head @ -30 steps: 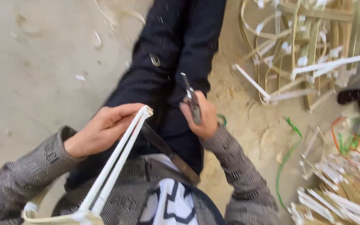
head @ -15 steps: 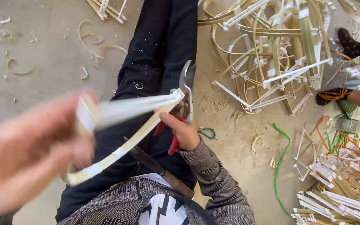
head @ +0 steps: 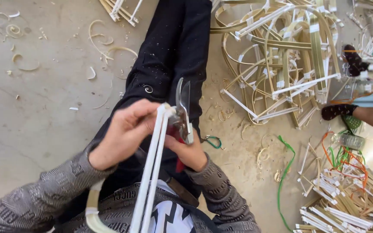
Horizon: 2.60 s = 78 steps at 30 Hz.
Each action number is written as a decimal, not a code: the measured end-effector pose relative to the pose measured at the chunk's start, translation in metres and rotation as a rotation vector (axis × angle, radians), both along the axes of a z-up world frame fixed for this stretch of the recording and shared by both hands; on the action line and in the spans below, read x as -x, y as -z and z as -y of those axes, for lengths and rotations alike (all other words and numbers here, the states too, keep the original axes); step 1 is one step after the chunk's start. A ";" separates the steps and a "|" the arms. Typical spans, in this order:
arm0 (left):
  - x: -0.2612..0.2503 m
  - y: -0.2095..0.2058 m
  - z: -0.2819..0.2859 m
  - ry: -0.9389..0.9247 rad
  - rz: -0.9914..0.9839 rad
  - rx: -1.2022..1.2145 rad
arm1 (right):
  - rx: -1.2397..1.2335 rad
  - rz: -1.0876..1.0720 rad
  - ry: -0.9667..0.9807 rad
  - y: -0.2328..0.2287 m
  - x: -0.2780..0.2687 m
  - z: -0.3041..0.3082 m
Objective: The recorder is assembling and cutting bamboo strips to form curved frames using snips and a knife.
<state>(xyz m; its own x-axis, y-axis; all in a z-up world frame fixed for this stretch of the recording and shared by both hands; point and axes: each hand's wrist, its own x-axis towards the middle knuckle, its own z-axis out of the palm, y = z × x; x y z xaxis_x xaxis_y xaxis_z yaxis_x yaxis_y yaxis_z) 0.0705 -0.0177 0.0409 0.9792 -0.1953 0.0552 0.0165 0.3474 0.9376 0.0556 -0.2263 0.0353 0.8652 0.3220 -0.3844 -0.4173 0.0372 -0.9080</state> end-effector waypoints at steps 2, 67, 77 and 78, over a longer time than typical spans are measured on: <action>-0.008 0.005 -0.015 0.002 -0.165 0.175 | 0.195 0.160 -0.072 -0.014 -0.010 0.004; -0.002 0.011 -0.126 -0.312 -0.242 0.596 | 0.737 0.846 -0.487 0.004 0.041 0.001; 0.010 -0.009 -0.101 -0.264 -0.230 0.853 | 0.257 0.170 -0.575 0.009 0.039 -0.005; 0.010 -0.003 -0.097 -0.285 -0.239 0.851 | 0.111 0.130 -0.537 0.009 0.038 -0.005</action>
<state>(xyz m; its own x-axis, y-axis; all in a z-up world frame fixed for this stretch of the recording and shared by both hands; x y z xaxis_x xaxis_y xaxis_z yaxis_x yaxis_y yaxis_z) 0.0603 0.0790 0.0434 0.9878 0.0682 -0.1398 -0.0156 0.9376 0.3473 0.0178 -0.2211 0.0266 0.6336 0.6940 -0.3420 -0.2357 -0.2479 -0.9397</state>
